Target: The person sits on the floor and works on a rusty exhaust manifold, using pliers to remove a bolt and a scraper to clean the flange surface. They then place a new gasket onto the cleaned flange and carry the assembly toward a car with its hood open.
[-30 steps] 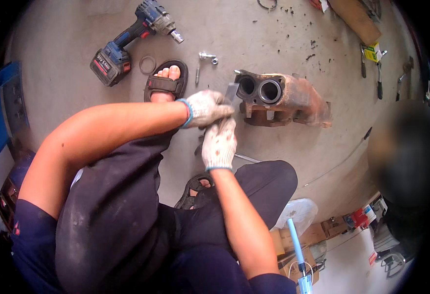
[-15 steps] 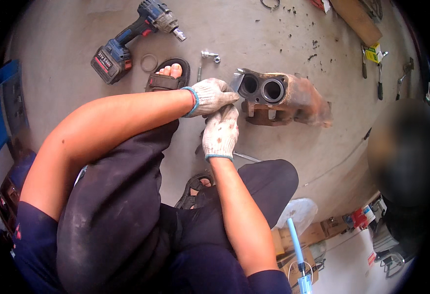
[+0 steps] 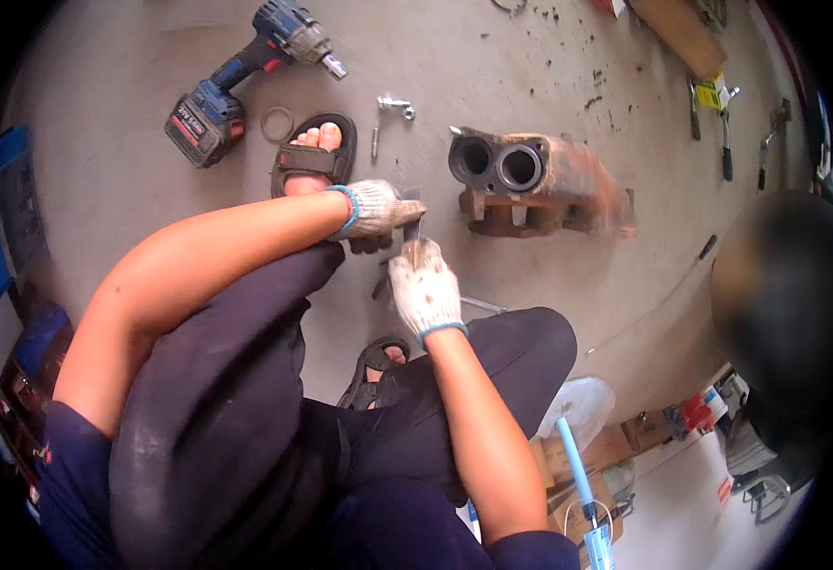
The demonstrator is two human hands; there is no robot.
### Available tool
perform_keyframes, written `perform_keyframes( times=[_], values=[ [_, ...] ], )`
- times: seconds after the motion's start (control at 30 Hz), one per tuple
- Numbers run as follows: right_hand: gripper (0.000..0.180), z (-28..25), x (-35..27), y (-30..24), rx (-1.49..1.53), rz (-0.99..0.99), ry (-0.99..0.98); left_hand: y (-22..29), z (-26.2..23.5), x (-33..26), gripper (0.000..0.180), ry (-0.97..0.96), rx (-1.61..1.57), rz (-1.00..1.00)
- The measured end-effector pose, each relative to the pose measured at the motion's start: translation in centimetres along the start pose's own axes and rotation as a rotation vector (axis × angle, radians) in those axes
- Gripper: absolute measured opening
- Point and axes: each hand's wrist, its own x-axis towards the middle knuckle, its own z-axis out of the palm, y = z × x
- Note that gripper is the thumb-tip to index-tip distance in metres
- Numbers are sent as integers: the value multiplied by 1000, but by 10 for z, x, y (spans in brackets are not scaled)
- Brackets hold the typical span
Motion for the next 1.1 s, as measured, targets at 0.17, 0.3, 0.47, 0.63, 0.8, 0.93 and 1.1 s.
perform_keyframes(
  times=[0.17,0.3,0.47,0.63,0.8,0.93,1.1],
  values=[
    [39,-52,-53,4,140,160,-66,38,-39,-5,24,397,155,-90],
    [38,-55,-60,15,226,221,-51,60,-60,7,25,350,246,-112],
    [36,-42,-53,52,203,197,-33,102,-21,-12,23,-157,377,238],
    [39,-34,-62,53,-47,115,-175,92,-9,-20,34,-474,490,245],
    [44,-58,-74,24,-94,-134,146,42,-39,-11,26,187,182,-49],
    [48,-113,-56,-12,-223,-375,298,39,-48,-18,27,223,51,-64],
    [36,-154,3,-49,-754,-464,241,26,-34,-23,33,35,62,-87]
  ],
)
